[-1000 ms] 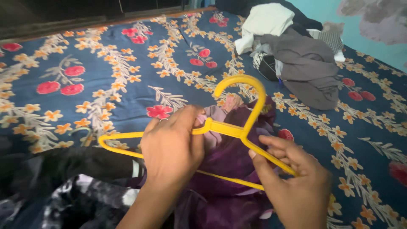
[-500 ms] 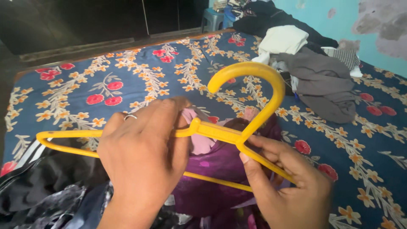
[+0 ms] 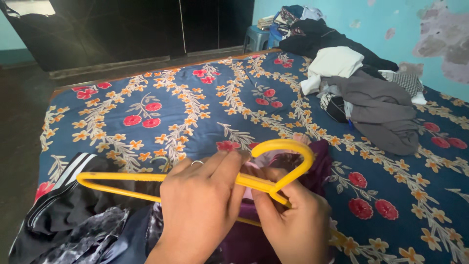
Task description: The person places a purple top onto a yellow hanger, adjusts the garment, and hangs it on a wall-mounted rack. The person then removes a green patterned top from a hanger.
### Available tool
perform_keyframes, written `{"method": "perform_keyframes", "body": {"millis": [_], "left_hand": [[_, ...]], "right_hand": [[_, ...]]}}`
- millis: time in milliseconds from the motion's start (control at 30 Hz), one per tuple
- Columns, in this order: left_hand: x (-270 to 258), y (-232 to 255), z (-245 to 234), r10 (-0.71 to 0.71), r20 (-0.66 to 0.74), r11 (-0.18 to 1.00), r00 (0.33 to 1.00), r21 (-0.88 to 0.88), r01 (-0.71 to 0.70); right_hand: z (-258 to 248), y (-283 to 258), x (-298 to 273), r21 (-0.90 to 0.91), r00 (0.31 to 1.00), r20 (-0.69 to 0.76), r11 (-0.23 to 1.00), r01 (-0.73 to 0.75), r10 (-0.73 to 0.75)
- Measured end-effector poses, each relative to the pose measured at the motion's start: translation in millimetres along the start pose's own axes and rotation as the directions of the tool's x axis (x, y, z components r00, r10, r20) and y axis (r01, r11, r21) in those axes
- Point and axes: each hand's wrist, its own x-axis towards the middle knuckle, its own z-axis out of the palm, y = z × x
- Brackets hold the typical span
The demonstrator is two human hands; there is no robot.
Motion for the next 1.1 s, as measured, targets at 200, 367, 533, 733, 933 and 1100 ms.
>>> {"method": "perform_keyframes", "body": {"millis": [200,367,533,733,933,1100], "left_hand": [[0,-5,-6,-0.061,0.106,0.993,0.992,-0.093,0.071],[7,-4,-20,-0.068,0.207,0.932,0.976,-0.337,0.136],[16,-20,-23,-0.221,0.379,0.727,0.899,-0.550,0.411],[36,-31,-19,-0.369,0.758,0.713,0.539,-0.141,0.687],[30,-64,7,-0.063,0.792,0.599,0.608,-0.457,0.658],[26,-66,8,-0.303,0.869,0.814,0.390,0.024,0.580]], "right_hand": [[3,5,0,-0.012,0.999,-0.042,1.000,-0.022,0.021],[2,2,1,-0.029,0.997,-0.072,1.000,-0.004,0.002],[2,0,0,-0.107,0.995,-0.097,0.993,-0.041,0.030],[1,-2,0,-0.123,0.999,-0.046,0.992,-0.008,0.002],[-2,-7,-1,-0.089,0.997,-0.021,0.993,0.076,-0.078],[-3,-14,-3,-0.139,0.988,-0.041,0.980,0.140,-0.147]]}}
